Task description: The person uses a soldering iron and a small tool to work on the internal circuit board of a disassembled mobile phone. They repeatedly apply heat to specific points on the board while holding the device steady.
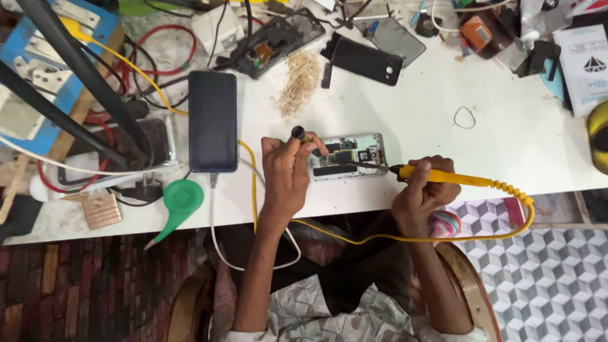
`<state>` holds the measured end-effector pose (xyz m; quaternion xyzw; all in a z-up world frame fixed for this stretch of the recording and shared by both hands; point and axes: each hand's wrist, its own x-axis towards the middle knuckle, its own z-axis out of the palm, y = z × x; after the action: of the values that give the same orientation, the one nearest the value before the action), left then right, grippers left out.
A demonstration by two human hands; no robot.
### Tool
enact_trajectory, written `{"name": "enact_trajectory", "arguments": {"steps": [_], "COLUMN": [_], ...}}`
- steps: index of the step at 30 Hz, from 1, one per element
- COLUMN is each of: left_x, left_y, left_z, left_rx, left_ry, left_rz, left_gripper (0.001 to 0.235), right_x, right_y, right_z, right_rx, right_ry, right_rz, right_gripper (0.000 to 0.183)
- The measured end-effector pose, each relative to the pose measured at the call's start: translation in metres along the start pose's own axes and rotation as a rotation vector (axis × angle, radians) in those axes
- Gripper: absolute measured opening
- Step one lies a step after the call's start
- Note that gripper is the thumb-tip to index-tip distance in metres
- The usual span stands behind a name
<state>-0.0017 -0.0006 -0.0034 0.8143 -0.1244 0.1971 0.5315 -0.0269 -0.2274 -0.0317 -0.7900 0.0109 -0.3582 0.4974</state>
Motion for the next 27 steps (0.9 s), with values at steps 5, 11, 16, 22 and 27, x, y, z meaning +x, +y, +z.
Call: {"name": "enact_trajectory", "arguments": {"steps": [5,11,16,22,27], "left_x": [0.007,0.000,0.002,0.002,0.001], "left_y": [0.000,-0.003,-0.003,-0.002,-0.003], "left_z": [-0.001,0.003,0.001,-0.001,0.000], "left_rx": [-0.006,-0.020,-0.008,-0.027,-0.042], "left_ry": [-0.006,0.001,-0.006,-0.031,-0.028], "left_rz": [-0.013,-0.001,-0.009,-0.038,-0.027], "left_gripper": [0.028,0.027,0.026,0.029,0.031], "right_x": [0.010,0.016,0.014,0.011,0.011], "right_y": [-0.018,-0.020,-0.008,0.014,0.021], "right_z": [-0.002,-0.002,0.009,0.013,0.010], "right_rx": [-0.163,-0.117,-0.061,0.298,0.250], "right_ry": [-0.044,-0.149,-0.011,0.182,0.127], "right_rz": [-0.229,-0.243,-0.249,0.055,0.025], "right_gripper": [0.028,0.021,0.023,0.027,0.027]}}
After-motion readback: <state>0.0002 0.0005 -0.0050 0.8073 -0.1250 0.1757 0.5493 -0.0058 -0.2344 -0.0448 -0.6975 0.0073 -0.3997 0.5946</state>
